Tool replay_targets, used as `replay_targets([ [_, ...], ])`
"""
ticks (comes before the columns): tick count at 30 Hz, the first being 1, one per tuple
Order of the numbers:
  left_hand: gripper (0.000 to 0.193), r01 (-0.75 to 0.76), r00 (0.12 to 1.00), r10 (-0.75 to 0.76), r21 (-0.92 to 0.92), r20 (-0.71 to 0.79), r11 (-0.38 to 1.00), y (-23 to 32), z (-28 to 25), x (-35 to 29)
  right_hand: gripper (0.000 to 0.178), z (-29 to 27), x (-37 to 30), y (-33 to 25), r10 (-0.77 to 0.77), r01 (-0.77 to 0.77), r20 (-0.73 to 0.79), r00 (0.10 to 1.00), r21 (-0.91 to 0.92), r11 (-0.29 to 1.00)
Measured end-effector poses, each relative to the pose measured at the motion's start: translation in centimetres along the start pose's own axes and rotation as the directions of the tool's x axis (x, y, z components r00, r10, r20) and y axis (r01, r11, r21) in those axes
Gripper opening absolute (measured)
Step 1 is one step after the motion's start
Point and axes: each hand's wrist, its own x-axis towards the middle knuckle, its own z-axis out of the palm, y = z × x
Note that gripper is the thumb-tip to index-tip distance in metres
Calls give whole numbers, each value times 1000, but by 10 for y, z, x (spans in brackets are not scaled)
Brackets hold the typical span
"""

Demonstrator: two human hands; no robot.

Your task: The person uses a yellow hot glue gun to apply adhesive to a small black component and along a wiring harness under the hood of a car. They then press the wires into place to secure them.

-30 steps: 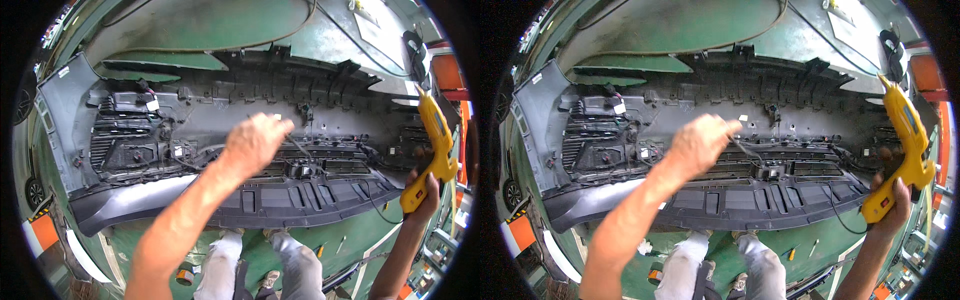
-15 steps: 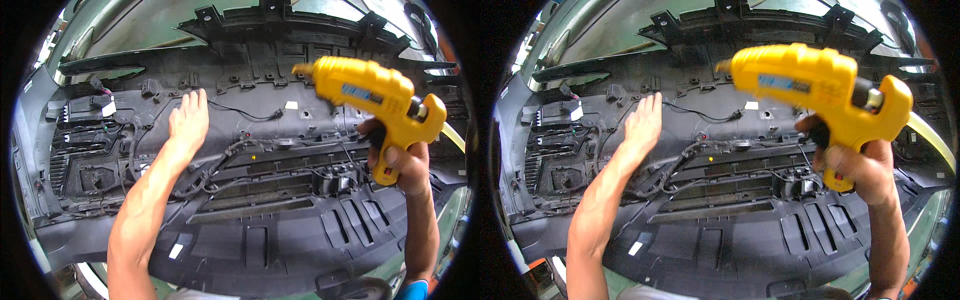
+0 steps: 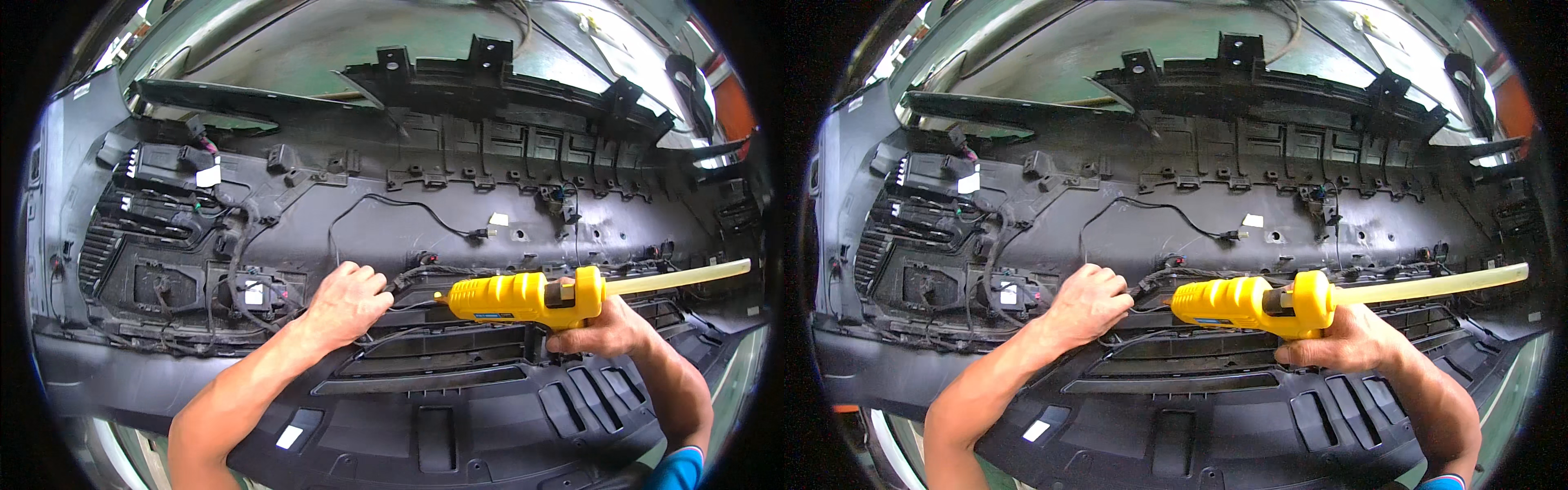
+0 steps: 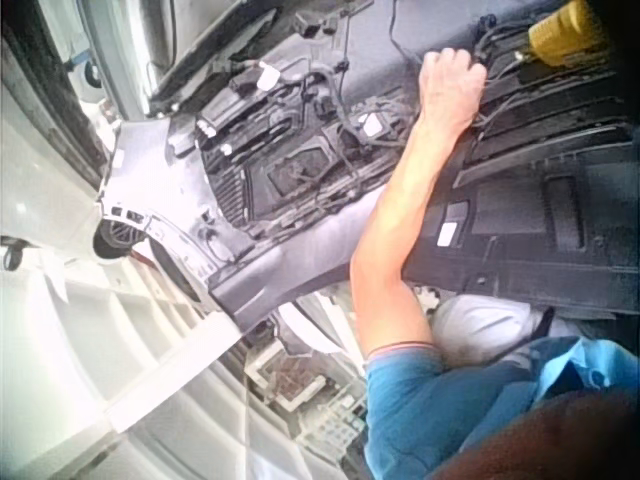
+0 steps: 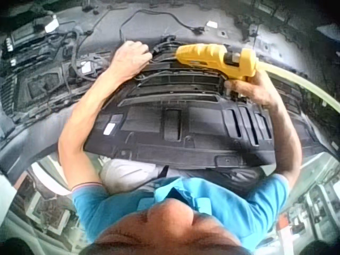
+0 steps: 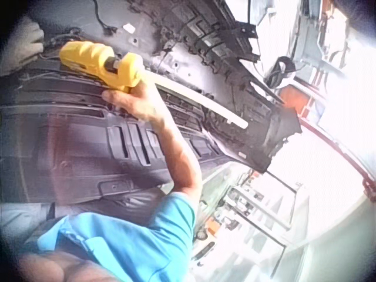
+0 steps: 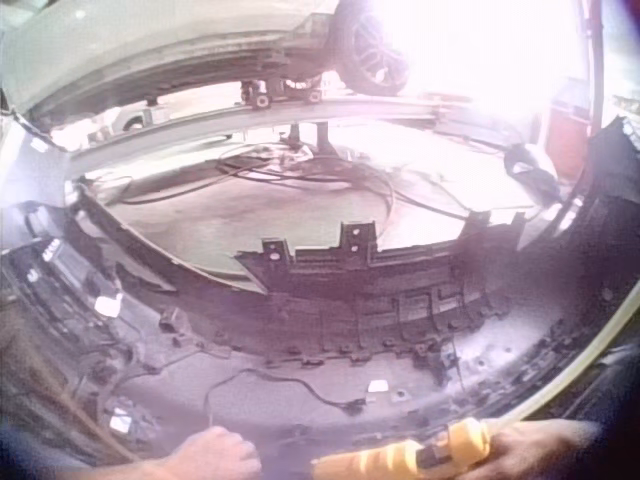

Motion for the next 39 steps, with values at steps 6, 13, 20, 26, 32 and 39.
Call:
replay_targets([
  [6, 10, -83, 995, 81, -31, -66, 996, -7, 18, -4, 61, 5, -3, 9, 73, -66, -94, 993, 76, 995],
  [13, 17, 223, 787, -330, -259, -521, 940, -30, -12, 41, 57, -14, -8, -11, -49, 125, -290, 956, 250, 960],
  [20, 9, 343, 939, -336, 102, -73, 934, -53, 32, 41, 60, -14, -3, -18, -106, 155, -318, 942, 134, 979],
  [26, 14, 343, 938, -345, -56, -37, 938, -35, 45, 24, 52, 11, 14, 12, -63, 49, -87, 994, -159, 986],
  [32, 21, 68, 996, -81, -228, -49, 971, 5, 15, -14, 51, 35, 27, 47, -71, 96, 86, 994, -335, 937],
  [39, 32, -16, 990, 45, -204, 136, 979, 45, 28, -53, 49, 51, 35, 71, 67, -5, 161, 985, -357, 934],
])
